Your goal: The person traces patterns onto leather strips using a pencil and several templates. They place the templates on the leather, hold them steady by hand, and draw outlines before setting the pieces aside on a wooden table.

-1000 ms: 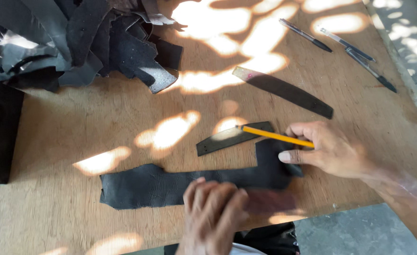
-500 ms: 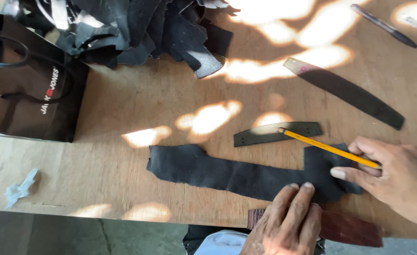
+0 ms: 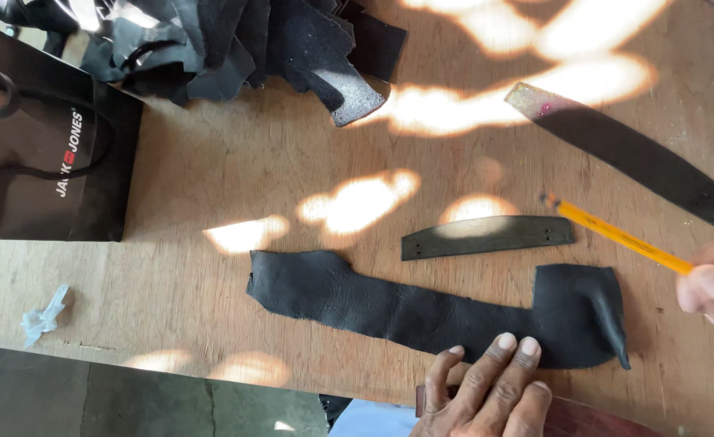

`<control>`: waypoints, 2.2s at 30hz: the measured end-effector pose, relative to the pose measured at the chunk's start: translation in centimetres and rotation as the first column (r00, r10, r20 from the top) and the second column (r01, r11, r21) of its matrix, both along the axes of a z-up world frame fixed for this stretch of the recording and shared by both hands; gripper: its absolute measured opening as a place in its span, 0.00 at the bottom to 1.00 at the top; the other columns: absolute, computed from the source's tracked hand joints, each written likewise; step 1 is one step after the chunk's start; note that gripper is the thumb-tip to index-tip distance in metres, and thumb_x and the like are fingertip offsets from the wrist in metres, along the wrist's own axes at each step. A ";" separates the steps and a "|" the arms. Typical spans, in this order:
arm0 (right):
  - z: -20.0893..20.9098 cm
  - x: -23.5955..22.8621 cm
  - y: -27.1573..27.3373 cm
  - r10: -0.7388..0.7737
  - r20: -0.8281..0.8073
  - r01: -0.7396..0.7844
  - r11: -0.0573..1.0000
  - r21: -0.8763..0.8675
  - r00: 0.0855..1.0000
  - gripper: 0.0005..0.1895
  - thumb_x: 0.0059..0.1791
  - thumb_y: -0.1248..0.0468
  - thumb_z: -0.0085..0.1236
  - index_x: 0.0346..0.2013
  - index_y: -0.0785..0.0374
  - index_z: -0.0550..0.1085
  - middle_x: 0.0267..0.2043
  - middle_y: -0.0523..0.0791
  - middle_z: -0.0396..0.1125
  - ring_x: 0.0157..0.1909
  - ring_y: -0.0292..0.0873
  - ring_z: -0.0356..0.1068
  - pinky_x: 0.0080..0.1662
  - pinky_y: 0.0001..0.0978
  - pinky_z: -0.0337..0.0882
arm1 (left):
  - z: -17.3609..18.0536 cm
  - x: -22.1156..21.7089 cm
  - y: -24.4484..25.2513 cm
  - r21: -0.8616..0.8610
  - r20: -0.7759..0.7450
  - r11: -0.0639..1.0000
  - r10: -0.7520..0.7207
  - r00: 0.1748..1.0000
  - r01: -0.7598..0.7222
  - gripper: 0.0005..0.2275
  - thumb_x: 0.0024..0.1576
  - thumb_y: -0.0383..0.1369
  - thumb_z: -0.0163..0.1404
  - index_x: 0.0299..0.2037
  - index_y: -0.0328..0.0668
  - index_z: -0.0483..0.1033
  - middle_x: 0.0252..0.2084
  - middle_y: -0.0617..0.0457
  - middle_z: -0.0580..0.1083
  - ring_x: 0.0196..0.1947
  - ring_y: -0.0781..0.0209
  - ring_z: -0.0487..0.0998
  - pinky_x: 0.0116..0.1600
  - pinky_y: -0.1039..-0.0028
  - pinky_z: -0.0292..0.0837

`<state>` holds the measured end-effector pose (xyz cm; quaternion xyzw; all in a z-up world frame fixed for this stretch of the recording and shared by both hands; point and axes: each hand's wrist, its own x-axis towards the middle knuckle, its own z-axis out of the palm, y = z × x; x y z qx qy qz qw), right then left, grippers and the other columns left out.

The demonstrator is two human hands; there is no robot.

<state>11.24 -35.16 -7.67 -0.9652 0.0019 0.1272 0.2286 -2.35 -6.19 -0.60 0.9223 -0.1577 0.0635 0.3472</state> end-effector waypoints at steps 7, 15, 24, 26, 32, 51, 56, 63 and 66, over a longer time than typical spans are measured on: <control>0.3 1.2 -0.1 -0.016 0.035 0.013 0.997 0.078 0.999 0.16 0.53 0.55 0.57 0.28 0.60 0.66 0.36 0.53 0.68 0.37 0.48 0.71 0.38 0.45 0.73 | -0.2 0.1 0.4 -0.139 0.006 0.988 -0.064 0.998 0.064 0.08 0.67 0.34 0.51 0.47 0.37 0.76 0.45 0.41 0.80 0.53 0.48 0.82 0.58 0.49 0.76; 5.1 0.5 2.9 0.117 -0.178 0.102 0.475 0.874 0.977 0.18 0.54 0.56 0.53 0.25 0.57 0.60 0.47 0.59 0.73 0.49 0.56 0.75 0.45 0.54 0.77 | 6.5 0.5 3.4 -0.851 -0.348 0.468 -0.165 0.923 -0.237 0.06 0.60 0.31 0.54 0.42 0.37 0.77 0.42 0.39 0.80 0.52 0.47 0.83 0.61 0.55 0.78; 11.7 0.3 10.2 0.203 -0.051 -0.077 0.572 0.817 0.978 0.25 0.45 0.56 0.72 0.33 0.54 0.58 0.36 0.48 0.69 0.45 0.48 0.75 0.50 0.44 0.79 | 8.0 4.5 4.4 -0.934 -0.317 0.191 -0.044 0.948 -0.303 0.13 0.58 0.26 0.56 0.51 0.32 0.73 0.54 0.37 0.78 0.54 0.46 0.79 0.60 0.55 0.76; 10.4 1.5 9.3 0.208 -0.093 -0.052 0.598 0.800 0.974 0.25 0.42 0.57 0.73 0.31 0.56 0.59 0.33 0.47 0.67 0.43 0.48 0.70 0.49 0.46 0.78 | 7.1 3.5 5.6 -0.630 -0.528 0.645 0.053 0.848 -0.432 0.13 0.56 0.31 0.58 0.49 0.34 0.76 0.50 0.40 0.79 0.51 0.50 0.80 0.56 0.59 0.80; 9.8 2.6 5.1 0.387 -0.103 -0.208 0.679 0.704 0.916 0.26 0.40 0.59 0.76 0.28 0.55 0.60 0.32 0.46 0.70 0.48 0.43 0.76 0.52 0.41 0.75 | 1.3 -0.4 5.3 0.024 0.100 0.997 0.066 0.993 -0.069 0.15 0.55 0.29 0.56 0.51 0.31 0.79 0.54 0.36 0.77 0.57 0.41 0.76 0.54 0.55 0.78; 13.6 0.3 7.8 0.106 -0.342 -0.160 0.978 -0.134 0.934 0.23 0.44 0.52 0.68 0.29 0.59 0.62 0.33 0.49 0.74 0.32 0.43 0.71 0.35 0.36 0.75 | -5.3 -5.1 2.4 0.024 0.330 0.988 0.137 0.934 -0.153 0.13 0.60 0.35 0.60 0.54 0.48 0.78 0.65 0.50 0.73 0.67 0.50 0.73 0.70 0.52 0.71; 10.8 1.3 4.3 0.074 -0.063 -0.011 0.728 0.686 0.995 0.19 0.48 0.57 0.63 0.29 0.58 0.60 0.36 0.50 0.77 0.33 0.41 0.79 0.35 0.38 0.81 | -2.8 -2.6 1.9 0.035 0.156 0.993 -0.119 0.981 0.115 0.24 0.59 0.41 0.56 0.63 0.35 0.72 0.71 0.37 0.63 0.71 0.36 0.63 0.71 0.38 0.56; 14.0 6.7 8.8 -0.017 0.219 -0.004 0.995 0.095 0.976 0.21 0.52 0.59 0.64 0.30 0.62 0.58 0.38 0.51 0.76 0.36 0.47 0.74 0.37 0.44 0.72 | 1.1 2.5 -0.2 0.088 0.173 0.985 -0.161 0.972 0.148 0.28 0.60 0.34 0.53 0.71 0.37 0.63 0.75 0.30 0.54 0.74 0.26 0.54 0.74 0.40 0.47; 14.9 6.6 10.8 0.231 0.584 -0.180 0.973 -0.145 0.778 0.23 0.47 0.58 0.67 0.38 0.66 0.61 0.38 0.53 0.70 0.38 0.48 0.71 0.39 0.43 0.72 | 1.6 4.0 0.0 0.244 0.077 0.958 -0.171 0.982 0.148 0.34 0.47 0.26 0.52 0.70 0.50 0.65 0.70 0.34 0.57 0.71 0.33 0.56 0.72 0.42 0.47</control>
